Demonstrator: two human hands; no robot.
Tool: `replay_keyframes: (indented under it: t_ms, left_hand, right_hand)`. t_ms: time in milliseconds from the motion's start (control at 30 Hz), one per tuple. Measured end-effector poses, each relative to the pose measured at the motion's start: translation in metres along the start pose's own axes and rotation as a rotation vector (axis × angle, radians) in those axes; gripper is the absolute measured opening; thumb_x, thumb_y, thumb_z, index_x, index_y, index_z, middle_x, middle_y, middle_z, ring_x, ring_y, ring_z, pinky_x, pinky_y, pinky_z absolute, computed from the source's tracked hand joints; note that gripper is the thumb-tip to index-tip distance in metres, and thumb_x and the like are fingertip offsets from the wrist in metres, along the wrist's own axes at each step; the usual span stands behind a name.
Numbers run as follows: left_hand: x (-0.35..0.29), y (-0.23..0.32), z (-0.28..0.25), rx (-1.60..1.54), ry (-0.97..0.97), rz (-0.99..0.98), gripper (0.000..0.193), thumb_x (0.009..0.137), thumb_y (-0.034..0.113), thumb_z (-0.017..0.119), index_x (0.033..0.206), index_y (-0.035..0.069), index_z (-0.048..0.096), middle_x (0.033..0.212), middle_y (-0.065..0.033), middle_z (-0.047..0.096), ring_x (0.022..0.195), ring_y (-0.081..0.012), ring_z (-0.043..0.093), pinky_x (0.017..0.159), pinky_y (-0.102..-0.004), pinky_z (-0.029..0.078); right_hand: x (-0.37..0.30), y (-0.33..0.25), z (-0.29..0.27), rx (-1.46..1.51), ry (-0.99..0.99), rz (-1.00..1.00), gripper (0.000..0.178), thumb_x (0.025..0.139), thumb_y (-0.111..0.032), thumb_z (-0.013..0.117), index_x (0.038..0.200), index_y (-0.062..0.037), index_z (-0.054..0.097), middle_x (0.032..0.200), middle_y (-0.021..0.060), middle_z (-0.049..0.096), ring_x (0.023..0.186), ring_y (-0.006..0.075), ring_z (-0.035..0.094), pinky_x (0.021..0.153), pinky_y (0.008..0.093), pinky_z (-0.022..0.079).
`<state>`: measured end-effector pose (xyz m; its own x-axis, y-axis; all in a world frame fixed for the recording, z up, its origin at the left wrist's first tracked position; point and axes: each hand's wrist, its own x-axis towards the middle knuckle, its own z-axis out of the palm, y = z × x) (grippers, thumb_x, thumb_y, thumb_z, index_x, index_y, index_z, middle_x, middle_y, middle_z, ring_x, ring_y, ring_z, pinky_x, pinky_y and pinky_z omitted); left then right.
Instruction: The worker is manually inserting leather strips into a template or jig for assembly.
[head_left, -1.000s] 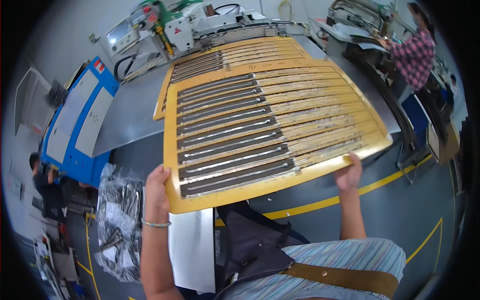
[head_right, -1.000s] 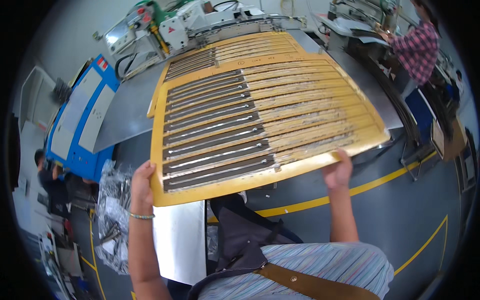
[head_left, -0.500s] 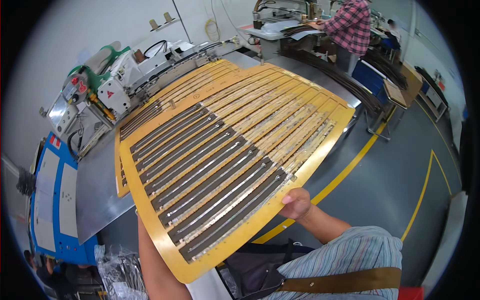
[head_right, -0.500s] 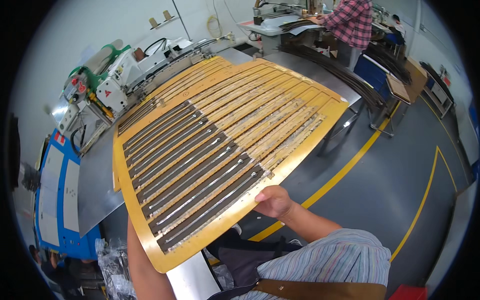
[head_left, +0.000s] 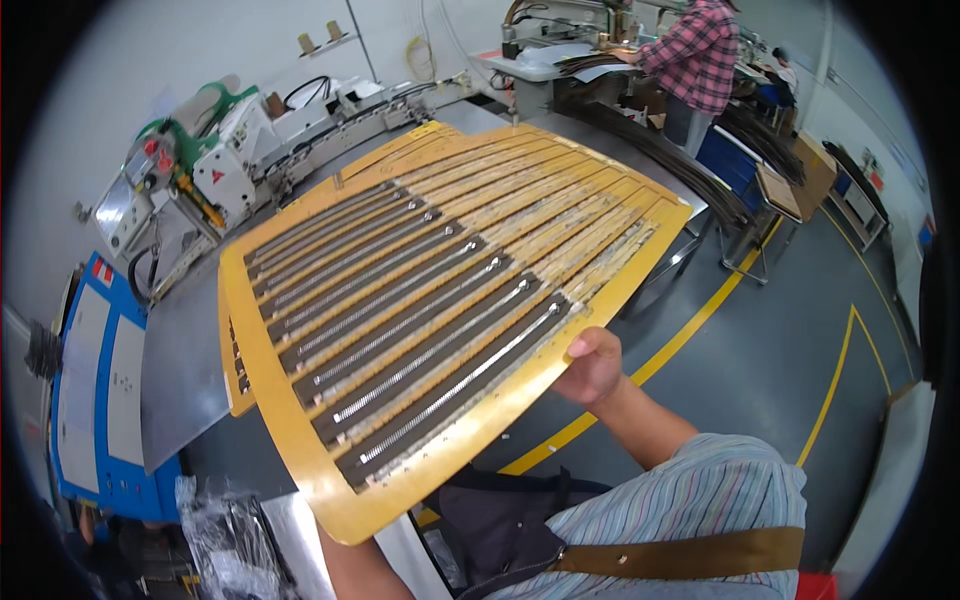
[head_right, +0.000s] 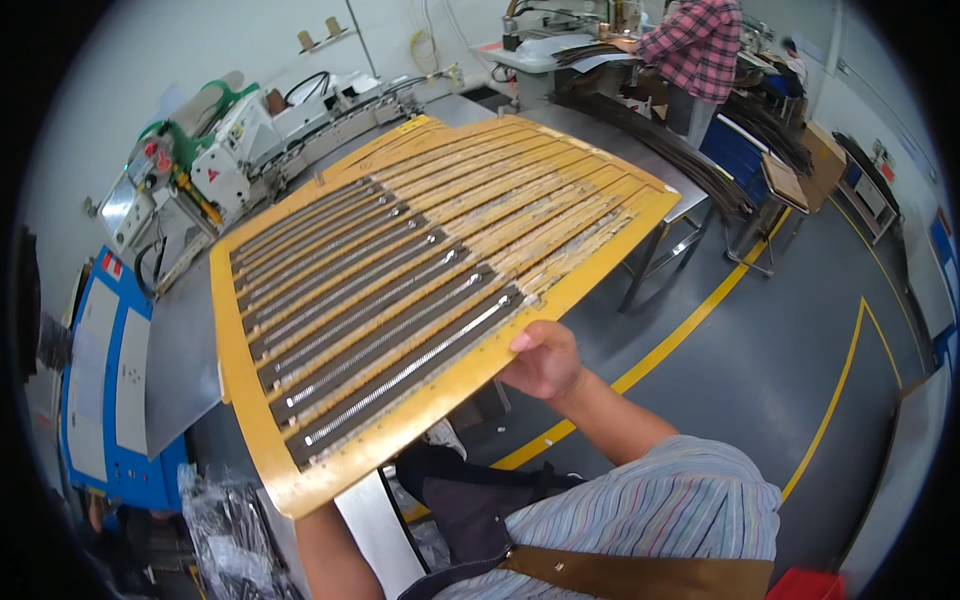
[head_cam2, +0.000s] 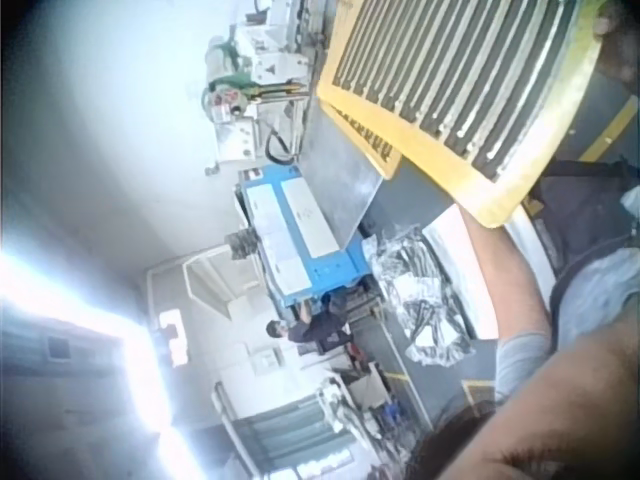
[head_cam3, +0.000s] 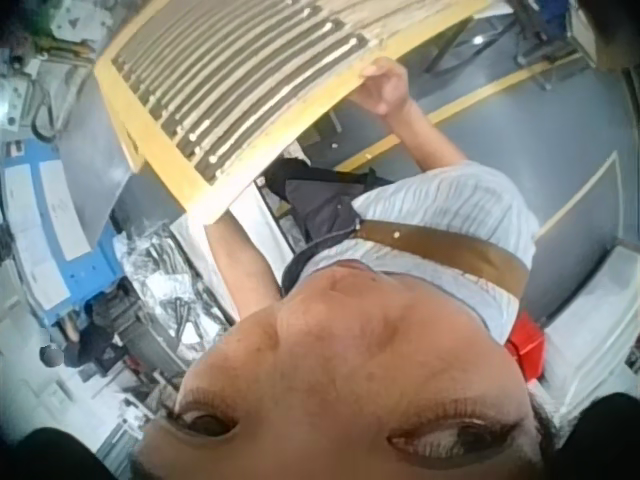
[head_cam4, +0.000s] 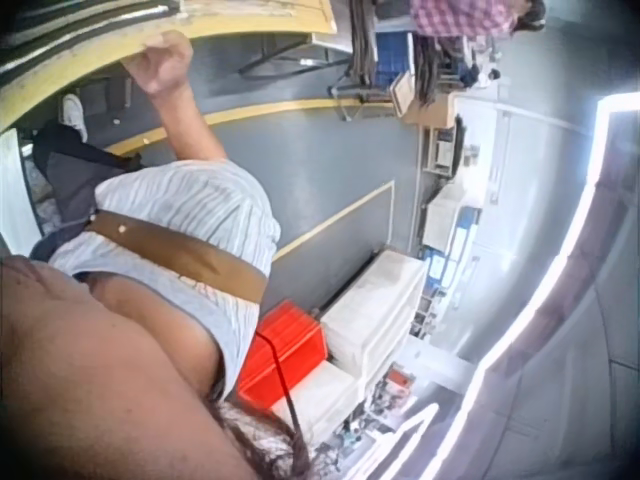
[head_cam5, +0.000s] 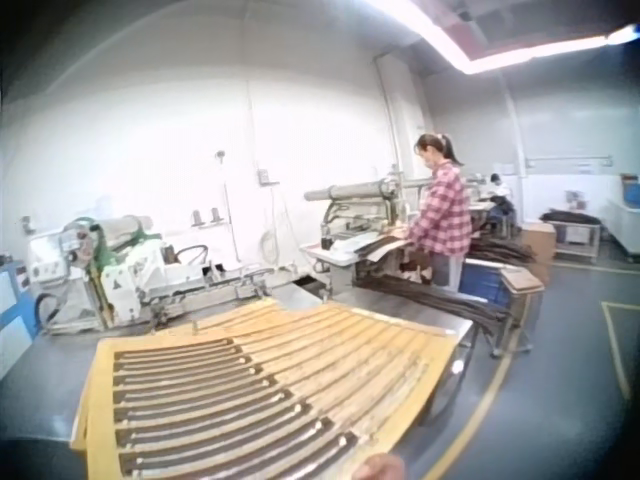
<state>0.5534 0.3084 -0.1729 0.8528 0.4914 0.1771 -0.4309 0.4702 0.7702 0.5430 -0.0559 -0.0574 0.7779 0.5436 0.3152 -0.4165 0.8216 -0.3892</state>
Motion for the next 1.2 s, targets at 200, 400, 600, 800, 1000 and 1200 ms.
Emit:
replay_keyframes:
  t_ms: [200, 400, 600, 800, 1000, 1200]
  left_hand:
    - [-0.119, 0.011, -0.064, -0.254, 0.279, 0.112, 0.059, 0.114, 0.047, 0.046, 0.151, 0.001, 0.046, 0.154, -0.0202, 0.051, 0.133, -0.0293, 0.055, 0.114, -0.0429, 0.045]
    - [-0.173, 0.061, -0.037, -0.423, 0.139, 0.101, 0.033, 0.108, 0.032, 0.064, 0.128, 0.005, 0.068, 0.123, -0.0064, 0.074, 0.119, -0.0228, 0.067, 0.109, -0.0445, 0.050]
    - [-0.237, 0.098, -0.048, -0.336, 0.201, 0.010, 0.016, 0.103, 0.008, 0.066, 0.115, -0.001, 0.071, 0.112, -0.0098, 0.074, 0.108, -0.0254, 0.071, 0.097, -0.0473, 0.059]
    - [-0.451, 0.104, -0.034, -0.328, 0.435, 0.084, 0.039, 0.097, 0.001, 0.066, 0.135, 0.002, 0.062, 0.132, -0.0146, 0.069, 0.126, -0.0332, 0.065, 0.113, -0.0529, 0.049]
    - [-0.620, 0.082, -0.013, -0.448, 0.699, 0.111, 0.059, 0.090, -0.006, 0.062, 0.148, -0.001, 0.051, 0.140, -0.0182, 0.065, 0.134, -0.0361, 0.061, 0.116, -0.0544, 0.047]
    - [-0.696, 0.042, -0.001, -0.566, 0.815, 0.208, 0.065, 0.089, -0.006, 0.063, 0.152, 0.006, 0.051, 0.146, -0.0132, 0.063, 0.139, -0.0317, 0.058, 0.120, -0.0486, 0.045]
  right_hand:
    - [-0.010, -0.011, -0.003, 0.020, 0.051, -0.015, 0.084, 0.074, -0.014, 0.062, 0.155, 0.0014, 0.044, 0.146, 0.0226, 0.061, 0.133, 0.0404, 0.061, 0.117, 0.0544, 0.048]
    - [-0.007, -0.019, 0.004, -0.010, -0.063, -0.014, 0.076, 0.084, -0.012, 0.061, 0.157, 0.0006, 0.043, 0.150, 0.0187, 0.060, 0.138, 0.0371, 0.058, 0.118, 0.0548, 0.047]
    - [-0.002, -0.017, 0.004, 0.057, -0.335, 0.064, 0.062, 0.093, -0.006, 0.061, 0.153, 0.0017, 0.048, 0.153, 0.0196, 0.057, 0.143, 0.0346, 0.054, 0.122, 0.0481, 0.046]
    - [-0.014, -0.039, 0.018, 0.054, -0.336, 0.004, 0.066, 0.093, -0.002, 0.060, 0.155, 0.0091, 0.039, 0.158, 0.0258, 0.049, 0.148, 0.0376, 0.048, 0.128, 0.0517, 0.037]
    - [-0.003, 0.003, 0.025, 0.171, -0.438, 0.100, 0.067, 0.092, 0.001, 0.059, 0.155, 0.0106, 0.037, 0.162, 0.0279, 0.042, 0.152, 0.0419, 0.040, 0.131, 0.0556, 0.030]
    - [0.004, 0.038, 0.040, 0.094, -0.449, 0.075, 0.069, 0.091, -0.005, 0.060, 0.157, 0.0029, 0.040, 0.159, 0.0234, 0.049, 0.146, 0.0395, 0.050, 0.124, 0.0577, 0.041]
